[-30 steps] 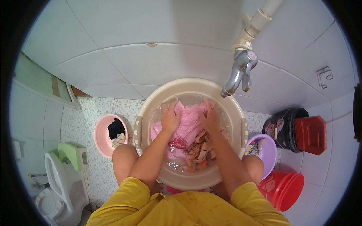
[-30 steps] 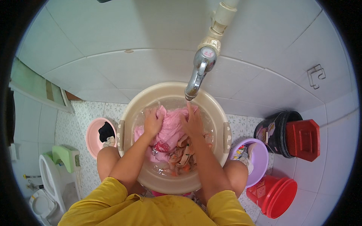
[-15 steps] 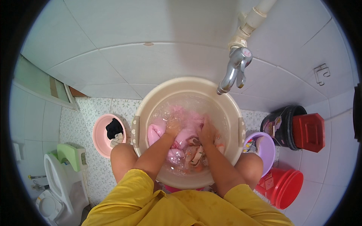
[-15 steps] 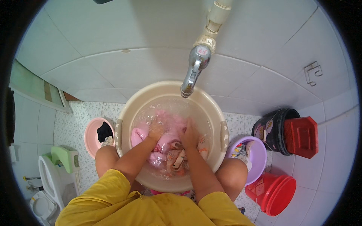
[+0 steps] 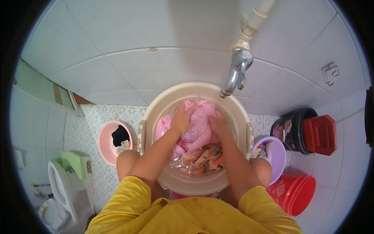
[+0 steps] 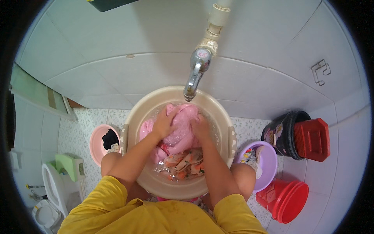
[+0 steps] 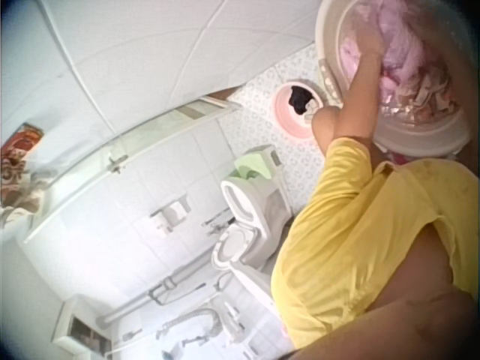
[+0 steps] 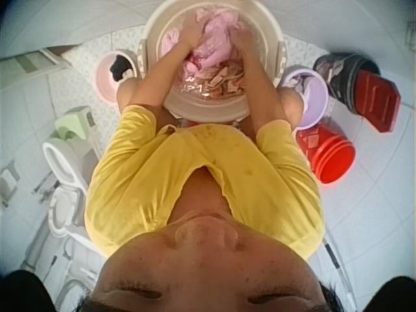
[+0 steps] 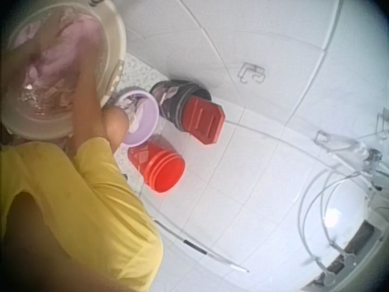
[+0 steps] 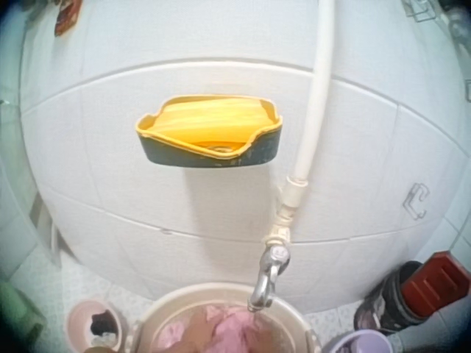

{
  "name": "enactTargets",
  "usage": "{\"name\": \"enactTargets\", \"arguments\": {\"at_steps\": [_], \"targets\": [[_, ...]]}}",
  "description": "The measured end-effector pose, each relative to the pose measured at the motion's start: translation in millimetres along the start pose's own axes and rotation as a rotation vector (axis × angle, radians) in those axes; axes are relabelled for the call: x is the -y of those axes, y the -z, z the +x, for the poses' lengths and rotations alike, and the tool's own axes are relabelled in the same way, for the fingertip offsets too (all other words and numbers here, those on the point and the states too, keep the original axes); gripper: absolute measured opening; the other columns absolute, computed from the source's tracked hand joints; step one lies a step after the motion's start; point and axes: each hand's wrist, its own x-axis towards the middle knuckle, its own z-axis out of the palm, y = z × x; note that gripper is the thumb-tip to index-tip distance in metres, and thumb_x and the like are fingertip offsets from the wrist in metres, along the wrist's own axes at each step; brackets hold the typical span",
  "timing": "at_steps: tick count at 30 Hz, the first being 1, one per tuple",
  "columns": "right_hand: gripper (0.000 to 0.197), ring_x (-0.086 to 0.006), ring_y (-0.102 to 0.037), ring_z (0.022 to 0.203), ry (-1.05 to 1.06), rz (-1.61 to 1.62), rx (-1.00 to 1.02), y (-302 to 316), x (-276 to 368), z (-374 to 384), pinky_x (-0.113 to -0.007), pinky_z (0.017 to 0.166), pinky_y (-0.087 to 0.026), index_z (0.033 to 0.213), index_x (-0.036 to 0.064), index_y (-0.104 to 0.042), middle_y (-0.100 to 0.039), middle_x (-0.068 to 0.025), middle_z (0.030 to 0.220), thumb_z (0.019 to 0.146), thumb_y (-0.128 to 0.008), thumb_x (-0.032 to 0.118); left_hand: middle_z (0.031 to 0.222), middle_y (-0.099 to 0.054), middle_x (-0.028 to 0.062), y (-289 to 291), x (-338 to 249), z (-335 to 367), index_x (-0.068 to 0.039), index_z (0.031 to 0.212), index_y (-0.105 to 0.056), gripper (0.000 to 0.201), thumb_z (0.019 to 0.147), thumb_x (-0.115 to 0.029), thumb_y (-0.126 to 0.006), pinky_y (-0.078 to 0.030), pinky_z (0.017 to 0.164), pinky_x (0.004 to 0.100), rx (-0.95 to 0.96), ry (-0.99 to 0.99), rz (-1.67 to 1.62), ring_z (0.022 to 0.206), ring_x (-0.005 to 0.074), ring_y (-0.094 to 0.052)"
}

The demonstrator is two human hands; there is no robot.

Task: The person washes a pink garment by hand in a water basin, wrings it out, and places it into a small bucket. The person then washes a patterned garment in the basin.

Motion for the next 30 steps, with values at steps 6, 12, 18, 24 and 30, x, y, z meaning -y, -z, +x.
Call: {"name": "enactTargets", "arguments": {"at_steps": [6,12,18,24,30], "targets": [[0.048,-0.0371,-0.051,0.107,0.607,-0.621,-0.117,-19,-5,-19,-0.044,0.091,-0.040,0.123,0.0096,-0.051,-0.052,-0.0205,0.119,0.080,-0.060,0.027,0.143,-0.027,0.0171,-62,5,-32,-0.027,0.134,-0.041,0.061,0.078,-0.038,-0.062,-0.022,0.105,0.0525,0.189,0.042,0.287,0.128,0.0396,-0.030],[0.056,-0.0376,-0.036,0.123,0.389,-0.849,0.248,-5,-14,-15,-0.042,0.104,-0.027,0.131,0.0067,-0.041,-0.042,-0.0221,0.131,0.081,-0.056,0.028,0.127,-0.047,0.0138,-2,17,15,-0.012,0.122,-0.055,0.044,0.079,-0.020,-0.060,-0.039,0.096,0.0426,0.554,0.039,-0.019,0.116,0.0294,-0.046],[0.054,-0.0376,-0.042,0.115,0.321,-0.440,-0.054,-39,-31,-11,-0.045,0.099,-0.031,0.124,0.0044,-0.047,-0.048,-0.0205,0.123,0.082,-0.056,0.038,0.115,-0.055,0.0103,-20,16,5,-0.006,0.121,-0.050,0.042,0.083,-0.023,-0.058,-0.048,0.081,0.0298,0.119,0.685,-1.765,0.098,0.0192,-0.055],[0.037,-0.0384,-0.056,0.093,0.460,-0.328,0.314,-68,52,-72,-0.045,0.082,-0.044,0.108,0.0063,-0.056,-0.060,-0.0229,0.098,0.077,-0.062,0.026,0.117,-0.054,0.0123,3,5,-2,-0.006,0.123,-0.047,0.043,0.085,-0.024,-0.055,-0.046,0.085,0.0329,0.251,0.747,-2.181,0.100,0.0220,-0.054],[0.025,-0.0396,-0.059,0.077,0.670,-0.477,0.113,-71,59,-71,-0.046,0.072,-0.047,0.093,0.0060,-0.059,-0.062,-0.0195,0.082,0.078,-0.062,0.025,0.119,-0.053,0.0150,2,-7,-16,-0.007,0.126,-0.045,0.042,0.088,-0.024,-0.049,-0.044,0.089,0.0369,0.492,0.436,-1.838,0.104,0.0262,-0.053]]}}
